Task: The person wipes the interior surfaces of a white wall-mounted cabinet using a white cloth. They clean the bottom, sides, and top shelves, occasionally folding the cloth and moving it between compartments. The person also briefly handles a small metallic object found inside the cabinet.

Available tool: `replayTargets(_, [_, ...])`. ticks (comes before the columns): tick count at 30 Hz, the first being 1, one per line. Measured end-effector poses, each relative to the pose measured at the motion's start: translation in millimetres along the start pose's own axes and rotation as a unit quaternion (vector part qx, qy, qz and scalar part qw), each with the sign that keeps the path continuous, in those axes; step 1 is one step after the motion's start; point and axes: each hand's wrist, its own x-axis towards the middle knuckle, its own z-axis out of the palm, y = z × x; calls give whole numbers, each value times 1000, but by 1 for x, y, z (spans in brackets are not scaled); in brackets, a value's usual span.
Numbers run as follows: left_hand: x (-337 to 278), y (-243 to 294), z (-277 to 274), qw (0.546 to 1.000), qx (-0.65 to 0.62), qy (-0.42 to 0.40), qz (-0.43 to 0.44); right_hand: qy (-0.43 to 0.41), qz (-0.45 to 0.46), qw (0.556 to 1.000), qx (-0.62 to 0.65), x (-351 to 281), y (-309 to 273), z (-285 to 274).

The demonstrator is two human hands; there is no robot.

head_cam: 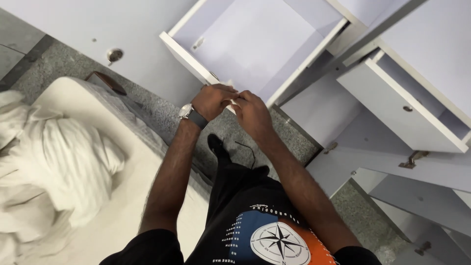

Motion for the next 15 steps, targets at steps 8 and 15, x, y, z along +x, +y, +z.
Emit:
replayTargets(8, [-8, 58, 25, 1000, -17, 11, -1, 59, -72, 993, -79, -57, 17, -26])
replayTargets(15, [-13, 58, 32, 999, -25, 43, -9, 64, -109, 991, -44, -58, 31, -28])
